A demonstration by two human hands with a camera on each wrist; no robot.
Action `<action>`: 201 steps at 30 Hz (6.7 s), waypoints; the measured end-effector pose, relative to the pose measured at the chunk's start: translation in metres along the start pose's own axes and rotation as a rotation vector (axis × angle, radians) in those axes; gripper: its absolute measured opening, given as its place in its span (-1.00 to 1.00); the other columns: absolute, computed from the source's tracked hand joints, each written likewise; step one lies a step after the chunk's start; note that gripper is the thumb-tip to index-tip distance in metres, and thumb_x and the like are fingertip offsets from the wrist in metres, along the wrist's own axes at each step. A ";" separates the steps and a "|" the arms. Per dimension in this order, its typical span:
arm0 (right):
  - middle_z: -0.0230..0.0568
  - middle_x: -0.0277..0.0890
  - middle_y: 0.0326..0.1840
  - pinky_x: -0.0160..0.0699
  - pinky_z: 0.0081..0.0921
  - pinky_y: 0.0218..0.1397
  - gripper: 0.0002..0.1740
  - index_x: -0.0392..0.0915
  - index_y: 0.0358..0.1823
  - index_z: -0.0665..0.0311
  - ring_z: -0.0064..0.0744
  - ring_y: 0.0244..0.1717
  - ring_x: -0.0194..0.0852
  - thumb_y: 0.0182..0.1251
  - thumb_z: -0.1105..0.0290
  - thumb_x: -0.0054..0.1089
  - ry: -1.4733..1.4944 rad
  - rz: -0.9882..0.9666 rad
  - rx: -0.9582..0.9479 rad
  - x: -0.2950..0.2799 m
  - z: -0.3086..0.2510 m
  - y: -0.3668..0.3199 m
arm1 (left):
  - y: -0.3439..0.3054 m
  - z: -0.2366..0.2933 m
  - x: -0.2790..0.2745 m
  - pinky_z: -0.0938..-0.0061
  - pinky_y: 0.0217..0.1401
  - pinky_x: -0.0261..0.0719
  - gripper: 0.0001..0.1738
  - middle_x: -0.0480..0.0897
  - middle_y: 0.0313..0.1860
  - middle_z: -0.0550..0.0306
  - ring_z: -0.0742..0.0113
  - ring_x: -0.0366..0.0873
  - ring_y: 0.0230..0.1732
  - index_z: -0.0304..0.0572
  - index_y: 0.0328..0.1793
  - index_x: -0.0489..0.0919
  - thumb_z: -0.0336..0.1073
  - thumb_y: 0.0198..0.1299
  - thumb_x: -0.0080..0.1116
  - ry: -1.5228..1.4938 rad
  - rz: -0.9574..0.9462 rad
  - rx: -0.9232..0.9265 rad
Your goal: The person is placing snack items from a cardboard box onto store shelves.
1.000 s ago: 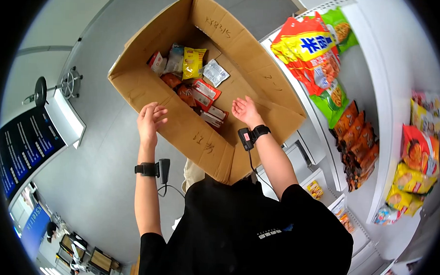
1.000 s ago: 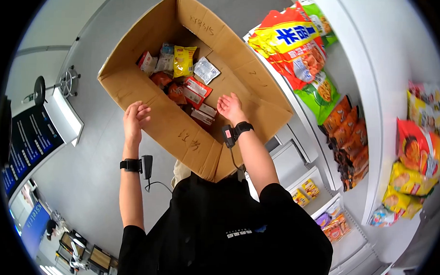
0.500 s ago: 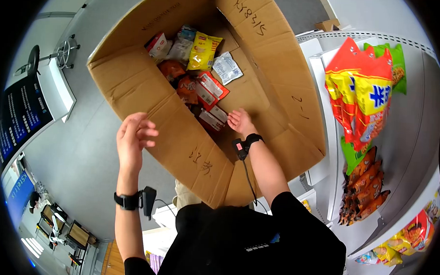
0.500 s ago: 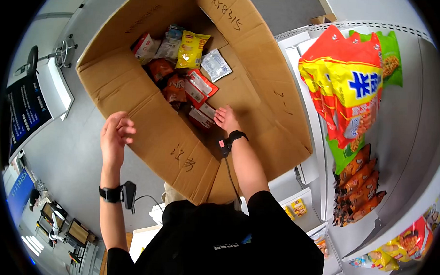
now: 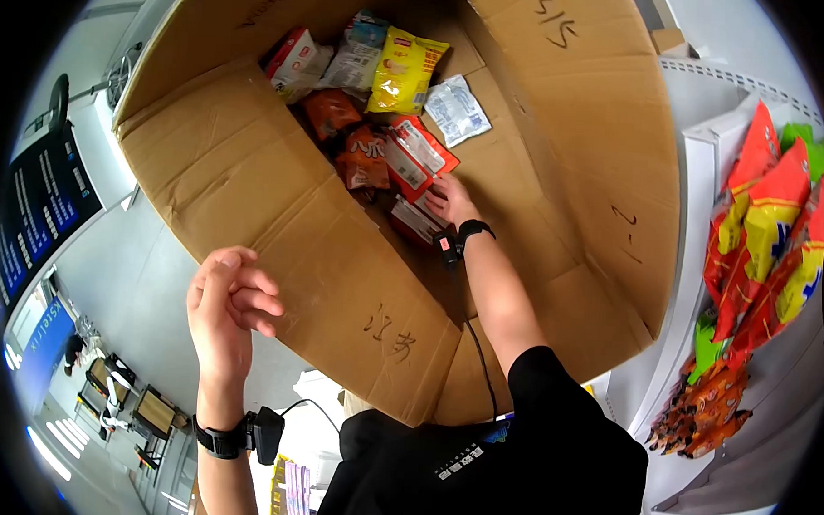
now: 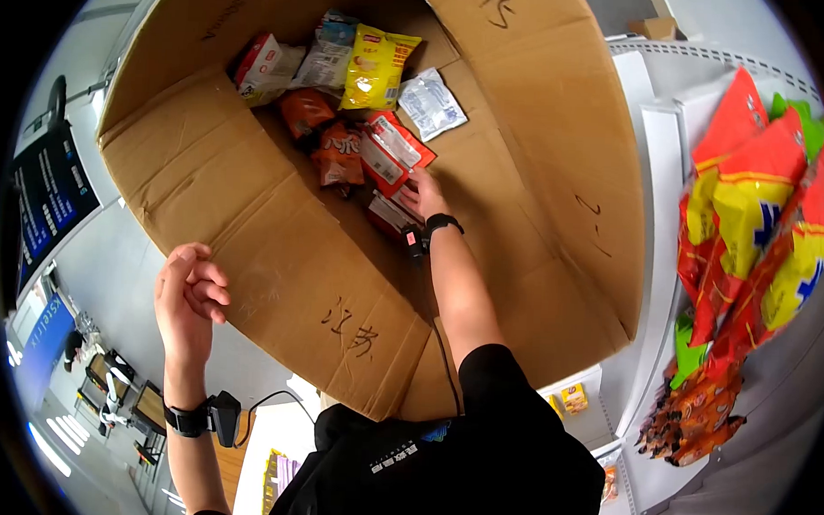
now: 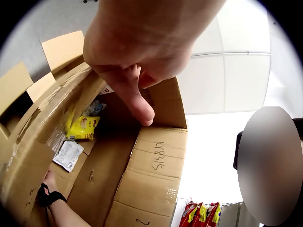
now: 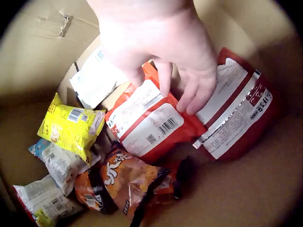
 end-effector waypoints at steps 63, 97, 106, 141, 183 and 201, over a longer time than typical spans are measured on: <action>-0.40 0.37 -0.33 0.35 -0.58 -0.09 -0.38 0.38 0.17 0.38 -0.56 -0.29 0.31 0.38 -0.06 -0.08 0.170 -0.685 -0.824 0.016 0.079 -0.578 | -0.155 0.008 0.127 0.24 0.24 0.41 -0.50 0.50 0.19 0.03 0.16 0.48 0.15 -0.22 0.27 0.34 -0.06 0.34 -0.09 -0.124 -1.322 -0.181; -0.42 0.51 0.02 0.28 -0.30 0.13 -0.75 0.45 -0.01 0.00 -0.38 0.03 0.41 0.33 0.19 0.09 1.058 -0.303 -1.124 -0.166 -0.036 -0.527 | -0.175 0.012 0.153 0.37 0.18 0.38 -0.33 0.50 0.20 0.14 0.31 0.45 0.12 -0.20 0.41 0.15 -0.11 0.26 0.08 0.409 -1.209 0.331; -0.32 0.47 0.08 0.34 -0.25 0.20 -0.76 0.43 0.01 0.04 -0.29 0.14 0.36 0.37 0.19 0.05 1.128 -0.226 -1.107 -0.193 -0.103 -0.485 | -0.164 0.022 0.136 0.34 0.21 0.33 -0.30 0.49 0.19 0.10 0.29 0.42 0.16 -0.26 0.41 0.16 -0.09 0.25 0.10 0.366 -1.129 0.301; 0.07 0.23 0.32 0.20 -0.24 0.34 -0.12 0.09 0.34 0.43 -0.16 0.32 0.25 0.28 -0.20 -0.04 0.597 -0.038 -0.902 -0.163 0.025 -0.451 | 0.005 -0.036 0.007 0.19 0.23 0.44 -0.47 0.41 0.14 -0.15 0.03 0.40 0.17 -0.33 0.29 0.25 -0.14 0.31 -0.04 -0.004 -0.823 -0.013; 0.00 -0.24 0.51 -0.18 0.65 0.15 -0.11 -0.01 0.43 0.18 0.16 0.47 -0.25 0.23 -0.16 0.06 0.142 -0.093 -0.091 -0.081 -0.039 -0.372 | -0.006 0.004 -0.013 0.67 -0.63 0.50 -0.67 0.65 -0.42 0.12 0.52 0.51 -0.64 -0.27 -0.03 0.51 -0.17 0.29 -0.10 0.087 -0.383 0.133; -0.10 -0.47 0.56 -0.06 0.63 0.13 -0.14 -0.17 0.49 0.04 0.17 0.51 -0.35 0.31 -0.15 -0.06 -0.011 0.024 0.360 -0.030 -0.020 -0.186 | -0.004 0.016 -0.008 0.71 -0.69 0.36 -0.62 0.59 -0.58 0.18 0.55 0.46 -0.72 -0.23 -0.08 0.54 -0.07 0.28 -0.07 -0.014 -0.163 -0.042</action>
Point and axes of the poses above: each hand's wrist, its own y-axis towards the middle knuckle, its own x-axis out of the palm, z = x × y, the point moved 4 cm from there along y, towards the middle knuckle
